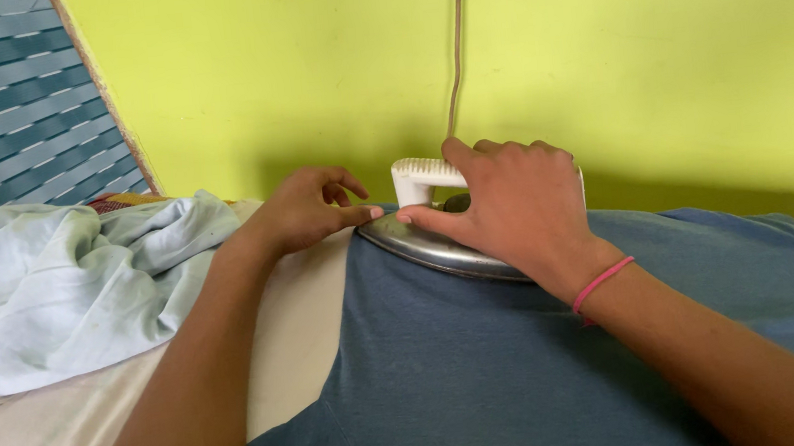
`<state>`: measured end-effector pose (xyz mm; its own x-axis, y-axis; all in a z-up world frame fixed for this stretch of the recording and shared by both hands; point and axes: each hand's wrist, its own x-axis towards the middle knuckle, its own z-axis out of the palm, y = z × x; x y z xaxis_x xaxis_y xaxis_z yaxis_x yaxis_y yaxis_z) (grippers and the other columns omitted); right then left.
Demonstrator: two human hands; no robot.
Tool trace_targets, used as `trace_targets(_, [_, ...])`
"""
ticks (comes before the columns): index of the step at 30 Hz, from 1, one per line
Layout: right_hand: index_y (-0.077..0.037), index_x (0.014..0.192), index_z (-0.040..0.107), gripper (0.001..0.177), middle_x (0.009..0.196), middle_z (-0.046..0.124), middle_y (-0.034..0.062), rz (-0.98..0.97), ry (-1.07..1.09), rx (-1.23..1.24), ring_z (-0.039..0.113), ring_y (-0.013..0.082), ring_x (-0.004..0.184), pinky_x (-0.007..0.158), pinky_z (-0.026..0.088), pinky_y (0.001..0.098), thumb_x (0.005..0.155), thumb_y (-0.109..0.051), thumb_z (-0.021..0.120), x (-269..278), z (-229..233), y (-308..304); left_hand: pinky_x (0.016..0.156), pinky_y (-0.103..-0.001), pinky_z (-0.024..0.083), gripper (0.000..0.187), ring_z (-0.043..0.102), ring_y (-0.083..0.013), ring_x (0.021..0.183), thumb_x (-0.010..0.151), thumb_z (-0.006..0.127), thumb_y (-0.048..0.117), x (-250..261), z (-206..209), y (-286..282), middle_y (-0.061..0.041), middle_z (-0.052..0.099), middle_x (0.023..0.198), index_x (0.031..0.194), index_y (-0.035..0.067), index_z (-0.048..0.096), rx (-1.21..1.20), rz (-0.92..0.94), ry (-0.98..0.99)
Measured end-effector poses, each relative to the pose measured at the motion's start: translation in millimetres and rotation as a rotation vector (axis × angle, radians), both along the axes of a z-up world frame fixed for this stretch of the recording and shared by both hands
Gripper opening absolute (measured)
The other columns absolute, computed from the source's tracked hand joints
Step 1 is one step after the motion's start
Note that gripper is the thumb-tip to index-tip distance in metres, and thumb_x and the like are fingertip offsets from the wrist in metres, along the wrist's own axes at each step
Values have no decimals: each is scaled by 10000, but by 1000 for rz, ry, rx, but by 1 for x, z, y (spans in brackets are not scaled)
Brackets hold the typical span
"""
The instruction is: The person irons a blue t-shirt laid flat on a bed. They use a white electric iron to smooth the fabric, moving it back and forth across the surface. The person periodically lifts and repositions the shirt to ensure even coverage and continues ironing until the garment appears smooth.
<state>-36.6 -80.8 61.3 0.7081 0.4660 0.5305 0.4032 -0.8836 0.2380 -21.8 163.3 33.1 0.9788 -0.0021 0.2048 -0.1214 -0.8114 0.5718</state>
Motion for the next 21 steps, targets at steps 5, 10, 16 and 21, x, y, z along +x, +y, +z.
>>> trace_targets(5, [-142,1053,721,796,628,686,61,245,-16,45,670,235,528,481,503,405,782,-869,538,-6,1,-16,842,-379,548,529,724,-244,938,771,797,397,-5,4,-2,-107,775,992,1215,116,738,-4,-10,115])
trace_targets(10, [-123,914,713,784,673,699,78,526,120,12,692,266,597,567,523,415,674,-865,633,-9,11,-37,849,-369,537,648,688,-239,961,789,812,401,-5,3,-9,-110,732,1013,1337,107,630,15,-49,67])
trace_targets(16, [-116,1005,722,784,803,720,95,531,14,80,703,293,713,636,533,441,690,-833,685,-6,1,-33,777,-411,542,657,690,-273,876,807,773,359,1,-3,-15,-128,719,943,1369,79,578,114,-9,32])
trace_targets(21, [-117,1111,712,786,897,724,104,356,-146,174,711,303,843,761,524,486,754,-816,669,1,-13,-10,748,-439,540,436,704,-310,819,840,678,270,8,-16,-22,-146,724,883,1216,54,636,168,-46,-114])
